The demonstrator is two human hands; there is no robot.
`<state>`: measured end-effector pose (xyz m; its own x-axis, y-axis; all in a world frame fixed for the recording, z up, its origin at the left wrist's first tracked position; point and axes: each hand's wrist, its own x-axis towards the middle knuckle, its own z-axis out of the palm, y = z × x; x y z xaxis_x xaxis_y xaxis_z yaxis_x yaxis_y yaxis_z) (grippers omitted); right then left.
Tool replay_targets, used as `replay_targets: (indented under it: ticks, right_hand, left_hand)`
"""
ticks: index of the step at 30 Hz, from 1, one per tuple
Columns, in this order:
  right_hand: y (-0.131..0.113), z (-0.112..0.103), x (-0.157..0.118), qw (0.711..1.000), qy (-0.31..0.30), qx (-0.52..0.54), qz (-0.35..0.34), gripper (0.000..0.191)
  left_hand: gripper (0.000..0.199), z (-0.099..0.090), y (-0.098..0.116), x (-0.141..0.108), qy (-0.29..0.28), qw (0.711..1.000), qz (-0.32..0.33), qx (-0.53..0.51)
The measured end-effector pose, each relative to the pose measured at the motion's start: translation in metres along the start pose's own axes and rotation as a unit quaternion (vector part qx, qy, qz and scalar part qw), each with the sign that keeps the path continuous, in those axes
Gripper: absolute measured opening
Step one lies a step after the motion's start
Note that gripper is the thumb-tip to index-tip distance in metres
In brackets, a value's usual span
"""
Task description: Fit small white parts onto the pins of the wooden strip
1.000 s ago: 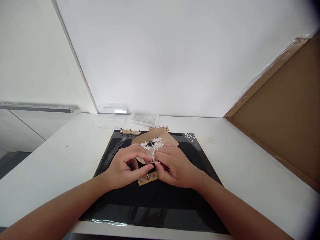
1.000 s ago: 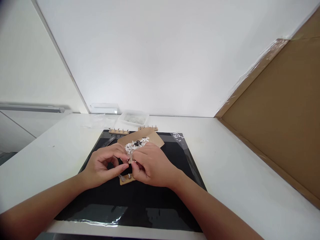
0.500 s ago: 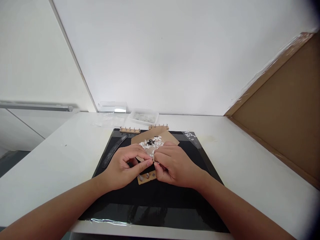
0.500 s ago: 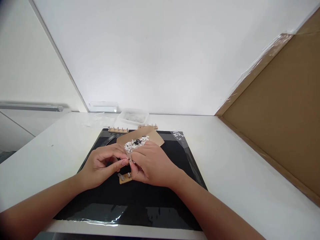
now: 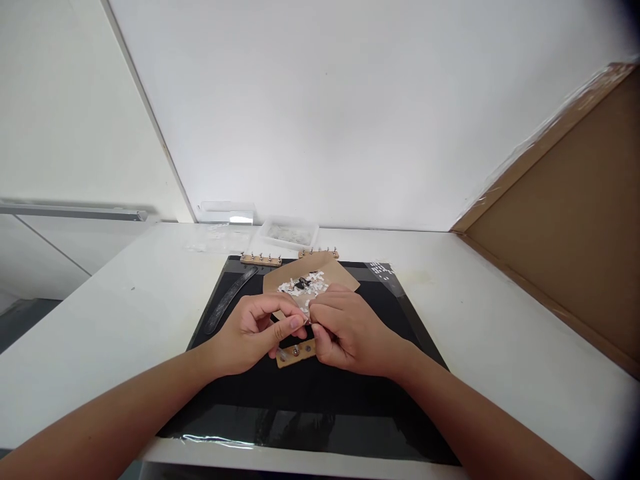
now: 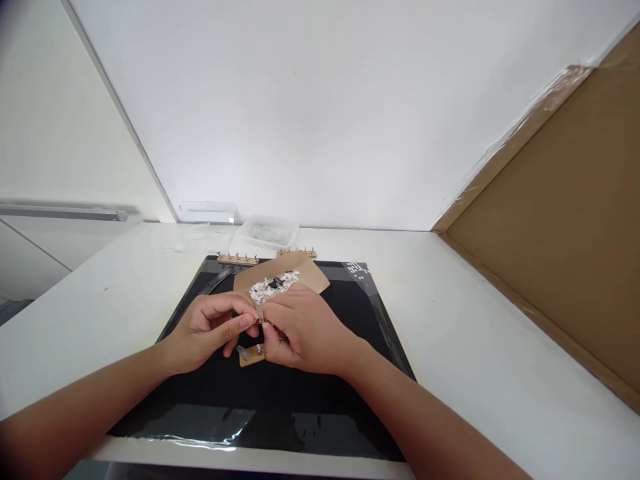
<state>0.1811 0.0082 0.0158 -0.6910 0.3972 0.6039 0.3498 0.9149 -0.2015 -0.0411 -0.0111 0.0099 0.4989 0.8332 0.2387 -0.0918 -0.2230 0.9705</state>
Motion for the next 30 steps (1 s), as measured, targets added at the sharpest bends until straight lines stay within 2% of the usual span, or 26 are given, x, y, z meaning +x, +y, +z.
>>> replay_targets:
  ticks: [8,11,16,22,30]
  right_hand:
    - [0.002,0.001,-0.001,1.0,-0.005,-0.017,0.002,0.02]
    - [0.001,0.002,-0.001,1.0,-0.006,-0.026,-0.005,0.02]
    - [0.0,-0.001,0.0,0.998,-0.006,-0.057,-0.023,0.023]
    - [-0.005,-0.005,0.001,0.995,-0.018,-0.094,-0.042,0.029]
    - [-0.006,-0.004,0.0,0.996,-0.016,-0.083,-0.04,0.027]
  left_hand:
    - [0.017,-0.002,-0.002,-0.001,0.013,0.999,-0.004,0.035]
    - [0.011,-0.003,-0.003,0.001,0.021,0.999,0.008,0.036]
    - [0.004,-0.01,-0.006,0.003,-0.013,0.999,0.041,-0.022]
    - [0.003,-0.013,-0.006,0.003,-0.067,0.992,0.017,-0.105]
    - [0.016,-0.01,-0.007,0.001,-0.086,0.982,-0.039,-0.165]
